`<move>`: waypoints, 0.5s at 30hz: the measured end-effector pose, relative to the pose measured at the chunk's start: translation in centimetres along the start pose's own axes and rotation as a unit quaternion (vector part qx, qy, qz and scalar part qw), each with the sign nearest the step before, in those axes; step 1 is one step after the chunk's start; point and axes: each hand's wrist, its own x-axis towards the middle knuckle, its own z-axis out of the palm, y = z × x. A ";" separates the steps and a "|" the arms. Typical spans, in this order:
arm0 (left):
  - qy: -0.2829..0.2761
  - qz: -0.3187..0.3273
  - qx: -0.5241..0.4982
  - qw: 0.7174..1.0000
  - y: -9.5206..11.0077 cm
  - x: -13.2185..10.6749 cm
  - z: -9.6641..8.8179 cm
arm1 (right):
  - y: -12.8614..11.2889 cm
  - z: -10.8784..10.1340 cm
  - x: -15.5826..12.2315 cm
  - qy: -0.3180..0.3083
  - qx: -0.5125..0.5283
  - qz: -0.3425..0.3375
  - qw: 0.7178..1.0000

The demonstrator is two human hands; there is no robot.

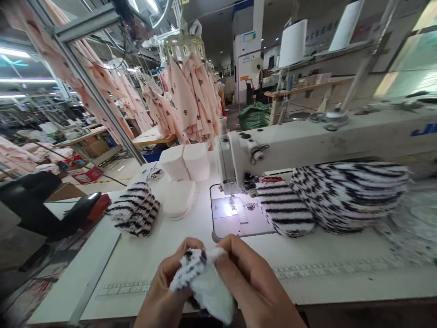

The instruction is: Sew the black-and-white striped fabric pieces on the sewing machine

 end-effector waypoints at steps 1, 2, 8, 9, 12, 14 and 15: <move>-0.018 -0.052 -0.095 0.994 0.1 -0.3 0.2 | 0.2 -0.5 0.9 -0.014 0.020 0.028 0.999; -0.037 -0.099 -0.165 0.981 0.1 -0.6 0.3 | 0.5 -0.8 1.7 -0.026 0.025 0.044 0.998; -0.087 -0.196 -0.326 0.921 1.0 0.0 0.5 | 1.5 -0.2 4.4 -0.066 0.034 0.081 0.994; -0.092 -0.199 -0.330 0.918 1.2 0.3 0.5 | 1.5 0.0 4.7 -0.071 0.043 0.089 0.993; -0.106 -0.211 -0.355 0.905 1.4 0.9 0.5 | 1.7 0.3 5.4 -0.079 0.060 0.105 0.990; -0.084 -0.207 -0.376 0.899 1.6 1.2 0.4 | 1.7 0.2 5.5 -0.067 0.060 0.091 0.992; -0.059 -0.192 -0.383 0.902 1.7 1.3 0.4 | 1.7 0.2 5.3 -0.049 0.052 0.069 0.995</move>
